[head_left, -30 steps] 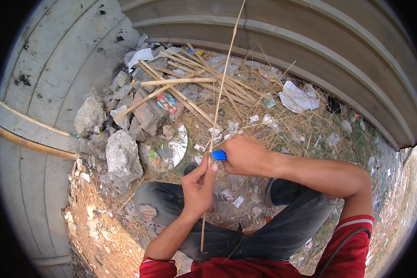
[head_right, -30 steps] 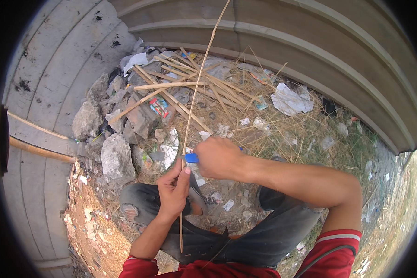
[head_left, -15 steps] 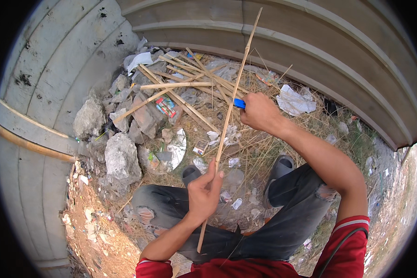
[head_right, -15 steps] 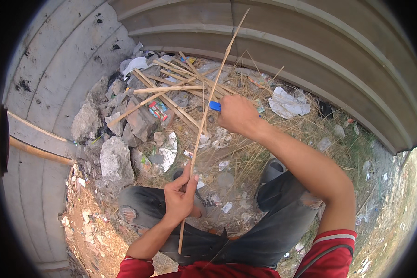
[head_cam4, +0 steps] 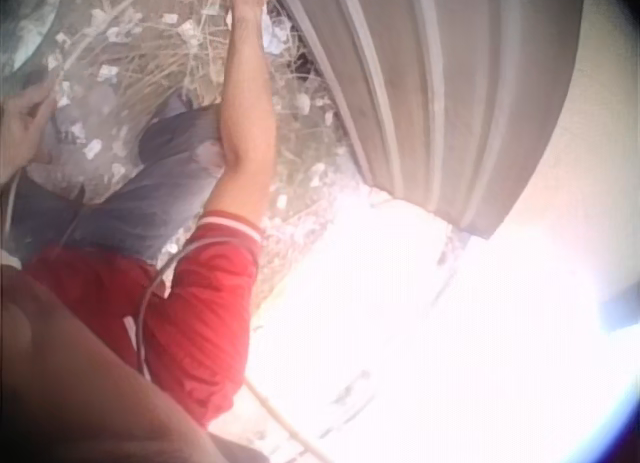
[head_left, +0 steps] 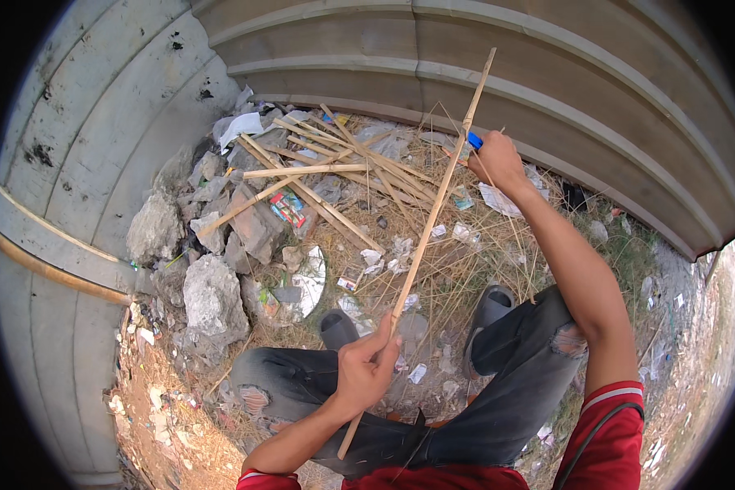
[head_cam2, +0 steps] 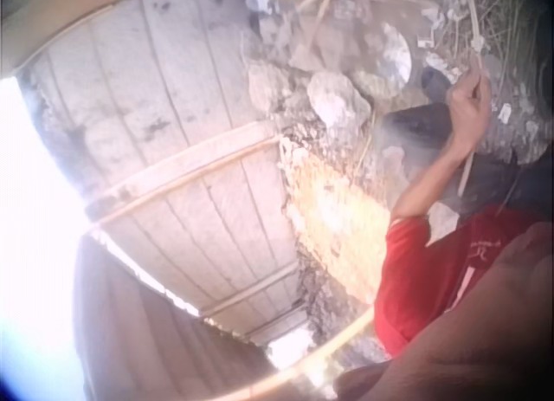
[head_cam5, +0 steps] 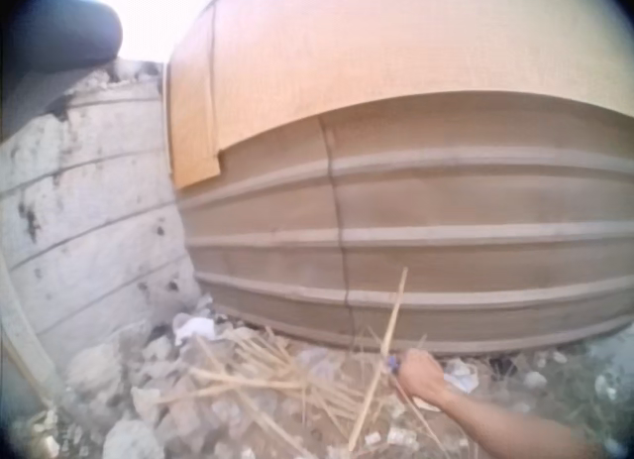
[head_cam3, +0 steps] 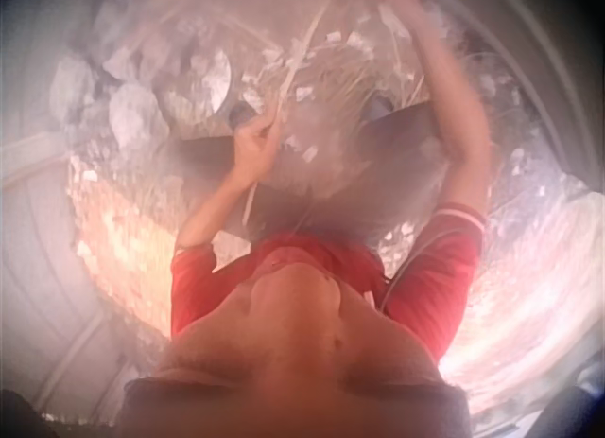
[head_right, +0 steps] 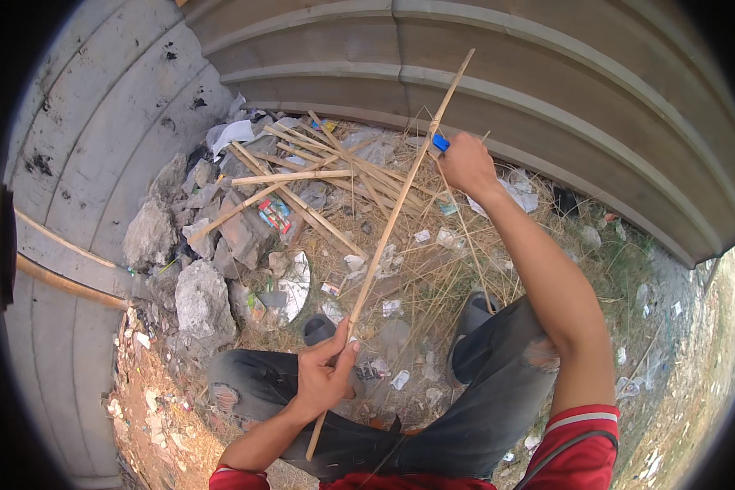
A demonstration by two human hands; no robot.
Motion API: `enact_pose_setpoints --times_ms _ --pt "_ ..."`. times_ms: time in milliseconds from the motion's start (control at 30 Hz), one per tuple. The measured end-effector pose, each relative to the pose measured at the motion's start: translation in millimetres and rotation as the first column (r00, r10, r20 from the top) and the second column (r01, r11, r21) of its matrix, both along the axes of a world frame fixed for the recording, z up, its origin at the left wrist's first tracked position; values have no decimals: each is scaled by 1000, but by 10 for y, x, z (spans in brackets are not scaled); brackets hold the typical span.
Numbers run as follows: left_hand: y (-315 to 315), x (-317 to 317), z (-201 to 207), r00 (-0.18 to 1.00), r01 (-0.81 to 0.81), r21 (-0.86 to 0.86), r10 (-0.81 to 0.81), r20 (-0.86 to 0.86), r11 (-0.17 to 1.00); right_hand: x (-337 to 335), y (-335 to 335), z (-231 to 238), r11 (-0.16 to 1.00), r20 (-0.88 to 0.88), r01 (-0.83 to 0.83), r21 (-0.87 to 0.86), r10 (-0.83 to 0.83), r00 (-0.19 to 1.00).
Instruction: The person sits on the ground inside a concrete structure and uses a blue utility knife to shave thin strips off a long bamboo stick. They hold the stick with one hand and scrape the blade along its length repeatedly, creating a pile of shavings on the ground.
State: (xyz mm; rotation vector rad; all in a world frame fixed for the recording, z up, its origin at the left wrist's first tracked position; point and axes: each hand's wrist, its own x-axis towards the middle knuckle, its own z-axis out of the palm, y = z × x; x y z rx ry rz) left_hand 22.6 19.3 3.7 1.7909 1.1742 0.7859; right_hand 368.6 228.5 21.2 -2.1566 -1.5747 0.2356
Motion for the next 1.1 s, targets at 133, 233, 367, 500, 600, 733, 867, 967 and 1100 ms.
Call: enact_pose_setpoints --times_ms 133,233,367,500,600,733,867,967,1100 --pt "-20 2 -10 999 25 -39 -23 44 999 185 -4 -120 996 53 93 -19 -92 994" --pt "-100 6 -2 995 103 -104 -100 30 989 782 196 -296 942 -53 312 124 -308 950" --pt "-226 -270 -134 985 162 -154 -151 82 975 1470 -62 -620 920 15 314 234 -327 945" --pt "-214 -292 -165 980 121 -327 -59 193 937 1092 -211 -464 948 -650 314 46 -210 730" --pt "-223 -274 -82 941 193 -432 -42 336 881 661 -313 -30 910 -956 399 113 -11 294" --pt "-168 -233 -19 896 346 -512 -115 429 786 384 -376 179 964 -972 175 201 173 162" --pt "-99 -158 14 902 378 -567 -153 404 732 309 -331 180 950 -953 134 281 260 156" --pt "-49 -159 -49 897 403 -601 -166 411 691 307 -340 168 952 -953 119 283 265 148" --pt "-7 -157 -61 909 385 -539 -207 361 750 -30 -488 308 962 -959 -30 271 273 78"
